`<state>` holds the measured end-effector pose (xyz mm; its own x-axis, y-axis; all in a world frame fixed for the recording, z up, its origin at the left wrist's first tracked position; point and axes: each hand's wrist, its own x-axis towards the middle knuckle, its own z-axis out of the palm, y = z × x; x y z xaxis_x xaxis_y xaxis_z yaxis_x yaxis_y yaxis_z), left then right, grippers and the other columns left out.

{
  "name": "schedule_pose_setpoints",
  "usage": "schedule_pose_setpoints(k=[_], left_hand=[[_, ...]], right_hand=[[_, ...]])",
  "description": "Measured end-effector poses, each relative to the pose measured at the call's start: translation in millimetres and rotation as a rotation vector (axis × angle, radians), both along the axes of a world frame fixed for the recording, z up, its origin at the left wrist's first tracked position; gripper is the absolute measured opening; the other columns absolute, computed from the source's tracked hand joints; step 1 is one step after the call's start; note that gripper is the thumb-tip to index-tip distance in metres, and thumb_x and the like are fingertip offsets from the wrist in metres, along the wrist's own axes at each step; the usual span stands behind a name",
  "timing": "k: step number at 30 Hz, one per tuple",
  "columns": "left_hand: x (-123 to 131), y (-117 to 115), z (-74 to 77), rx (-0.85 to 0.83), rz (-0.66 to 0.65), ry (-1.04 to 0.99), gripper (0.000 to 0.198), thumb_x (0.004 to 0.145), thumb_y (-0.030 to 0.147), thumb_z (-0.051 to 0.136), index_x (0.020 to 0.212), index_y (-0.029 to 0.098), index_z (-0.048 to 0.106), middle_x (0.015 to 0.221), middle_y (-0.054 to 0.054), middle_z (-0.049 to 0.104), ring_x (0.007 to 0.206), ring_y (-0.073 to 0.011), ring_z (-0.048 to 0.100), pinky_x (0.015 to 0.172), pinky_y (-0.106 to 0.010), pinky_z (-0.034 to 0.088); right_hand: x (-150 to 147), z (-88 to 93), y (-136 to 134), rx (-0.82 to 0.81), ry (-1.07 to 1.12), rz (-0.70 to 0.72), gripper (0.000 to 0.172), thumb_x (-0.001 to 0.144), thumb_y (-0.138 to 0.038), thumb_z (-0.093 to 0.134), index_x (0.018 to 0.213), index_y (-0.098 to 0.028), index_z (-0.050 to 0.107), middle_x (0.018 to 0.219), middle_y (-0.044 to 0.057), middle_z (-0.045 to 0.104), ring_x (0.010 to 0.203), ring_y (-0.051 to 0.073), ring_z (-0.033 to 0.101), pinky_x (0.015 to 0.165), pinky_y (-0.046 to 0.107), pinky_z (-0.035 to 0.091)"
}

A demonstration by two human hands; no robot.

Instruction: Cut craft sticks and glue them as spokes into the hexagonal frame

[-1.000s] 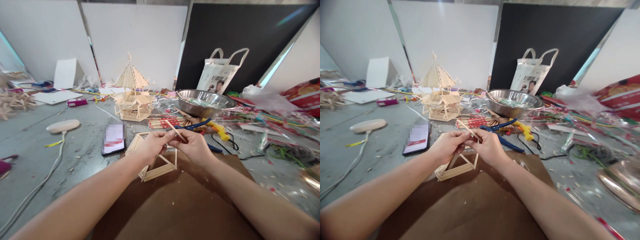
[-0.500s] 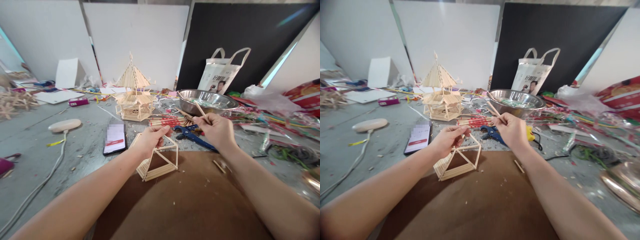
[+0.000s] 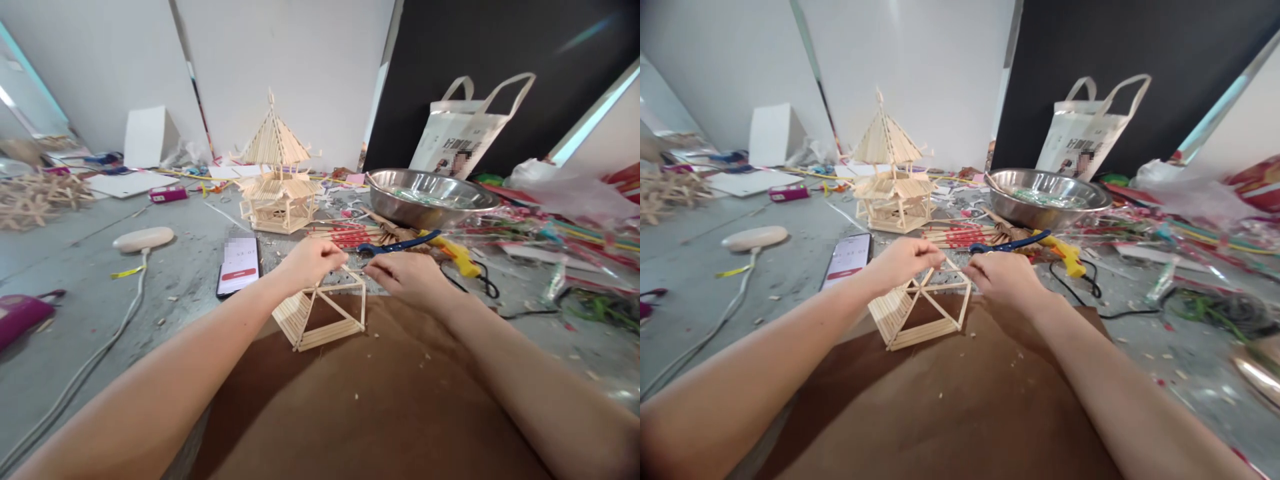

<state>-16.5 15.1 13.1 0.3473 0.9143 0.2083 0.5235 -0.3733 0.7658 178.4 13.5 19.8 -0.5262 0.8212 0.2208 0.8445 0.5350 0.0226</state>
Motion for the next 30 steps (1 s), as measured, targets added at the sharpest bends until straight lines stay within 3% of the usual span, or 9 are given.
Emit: schedule_pose_setpoints(k=[2,4,10,14,19,30], left_hand=[[-1,-3,3.4,-0.072,-0.184,0.156,0.027,0.067,0.038,0.048,0.07,0.015,0.063,0.052,0.003,0.05,0.049,-0.0078,0.04,0.048,-0.019,0.028],[-1,-6,4.9,-0.077,-0.277,0.24,0.022,0.064,0.033,0.051,0.065,0.016,0.064,0.048,0.004,0.046,0.046,-0.0066,0.037,0.046,-0.019,0.025],[-1,-5,3.9,-0.103,-0.308,0.352,0.017,0.059,0.031,0.056,0.054,0.016,0.063,0.038,0.006,0.042,0.038,-0.0053,0.032,0.043,-0.02,0.022],[-4,-4,3.1,-0.162,-0.411,0.422,0.015,0.058,0.031,0.057,0.06,0.018,0.066,0.047,0.004,0.053,0.042,-0.0073,0.04,0.045,-0.02,0.026],[-6,-3,2.1,-0.204,-0.448,0.503,0.017,0.059,0.032,0.057,0.062,0.019,0.066,0.049,0.002,0.056,0.043,-0.0083,0.043,0.044,-0.021,0.029],[-3,0,-5.8,-0.238,-0.533,0.51,0.019,0.063,0.031,0.054,0.071,0.018,0.065,0.059,-0.001,0.062,0.05,-0.0099,0.051,0.047,-0.02,0.034]], right_hand=[[-7,-3.9,-5,-0.056,0.042,0.118,0.033,0.081,-0.039,0.03,0.079,-0.022,0.058,0.075,0.004,0.062,0.071,0.016,0.054,0.057,0.025,0.032],[-11,-7.0,-8,-0.114,0.085,0.187,0.031,0.081,-0.038,0.031,0.08,-0.021,0.058,0.075,0.004,0.061,0.071,0.015,0.053,0.059,0.024,0.033],[-13,-7.1,-7,-0.289,0.156,0.262,0.021,0.077,-0.032,0.04,0.078,-0.021,0.057,0.073,0.002,0.06,0.065,0.013,0.051,0.057,0.023,0.034],[-10,0.5,-5,-0.507,0.198,0.254,0.018,0.074,-0.03,0.043,0.071,-0.019,0.057,0.069,0.001,0.059,0.063,0.012,0.051,0.057,0.023,0.036],[-4,3.8,-4,-0.818,0.256,0.215,0.017,0.07,-0.032,0.047,0.073,-0.018,0.058,0.069,0.001,0.06,0.063,0.013,0.053,0.055,0.023,0.039],[-3,-11.0,1,-0.861,0.319,0.212,0.017,0.068,-0.029,0.048,0.073,-0.017,0.059,0.07,0.001,0.06,0.066,0.014,0.053,0.057,0.023,0.039]])
